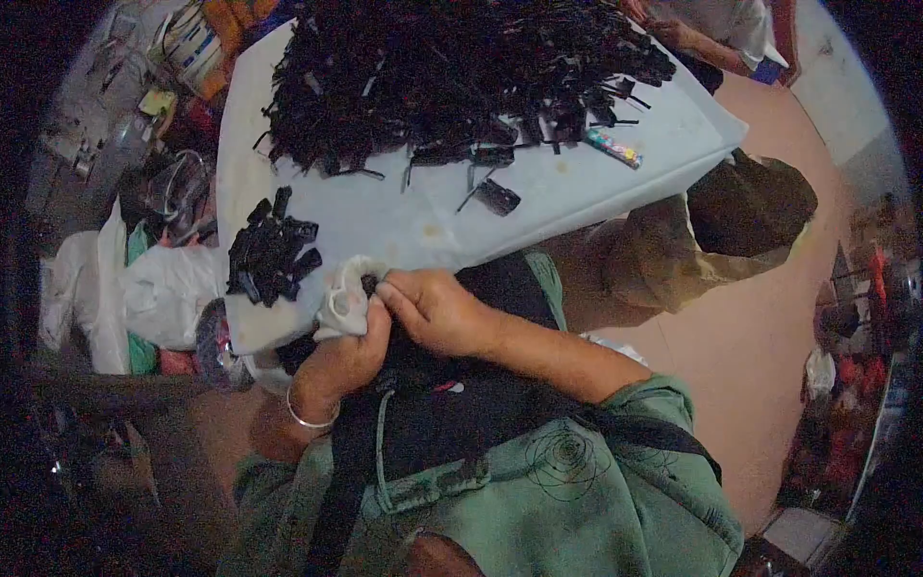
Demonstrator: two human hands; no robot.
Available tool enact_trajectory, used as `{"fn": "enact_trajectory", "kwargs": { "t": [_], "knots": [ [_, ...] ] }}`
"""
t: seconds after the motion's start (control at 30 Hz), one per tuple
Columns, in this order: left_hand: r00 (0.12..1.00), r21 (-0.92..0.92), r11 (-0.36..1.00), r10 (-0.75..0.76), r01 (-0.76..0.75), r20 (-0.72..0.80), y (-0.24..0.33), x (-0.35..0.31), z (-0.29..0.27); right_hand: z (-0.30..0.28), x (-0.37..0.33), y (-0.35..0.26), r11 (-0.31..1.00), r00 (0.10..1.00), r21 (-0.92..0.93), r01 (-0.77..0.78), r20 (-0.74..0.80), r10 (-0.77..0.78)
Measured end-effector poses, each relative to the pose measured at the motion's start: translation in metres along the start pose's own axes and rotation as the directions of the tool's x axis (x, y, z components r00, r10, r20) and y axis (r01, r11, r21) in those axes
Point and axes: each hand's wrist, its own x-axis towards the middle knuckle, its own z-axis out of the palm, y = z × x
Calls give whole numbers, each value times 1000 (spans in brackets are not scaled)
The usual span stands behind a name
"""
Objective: Wiping and cleaning small black plastic components using a white cloth.
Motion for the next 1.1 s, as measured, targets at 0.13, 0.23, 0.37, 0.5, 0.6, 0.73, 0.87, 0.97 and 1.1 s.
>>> {"fn": "enact_trajectory", "kwargs": {
  "t": [0.13,0.23,0.37,0.5,0.6,0.73,0.87,0.97,1.1],
  "knots": [
    [831,-573,603,-377,555,408,-15,20,-20,-15,-5,1,981,987,-143,128,-79,-141],
    [728,-353,644,-653,679,207,-54,9,-4,-61,-3,-5,754,926,-613,-235,-376,-16],
    [714,-344,654,-696,674,78,-52,3,-4,-85,-12,20,553,920,-772,-313,-391,-25],
    [908,-685,619,-388,385,160,-28,34,-19,-66,-17,7,694,995,-720,-12,-76,-61],
    [879,-748,467,-191,472,436,-19,41,-19,-63,-7,-15,839,990,-531,120,133,-57],
    [892,-875,212,-231,435,388,-7,19,11,-46,-1,-8,980,996,-175,91,26,-88],
    [751,-795,-260,-268,548,604,-8,28,-6,-29,-3,-12,986,986,70,-149,-64,153],
    [728,-851,-193,-447,489,520,-5,26,2,-30,-2,-24,993,994,-73,-90,-72,85],
    [716,-868,-202,-497,454,490,-5,19,9,-19,3,-17,907,928,-287,308,-119,-353]
  ]
}}
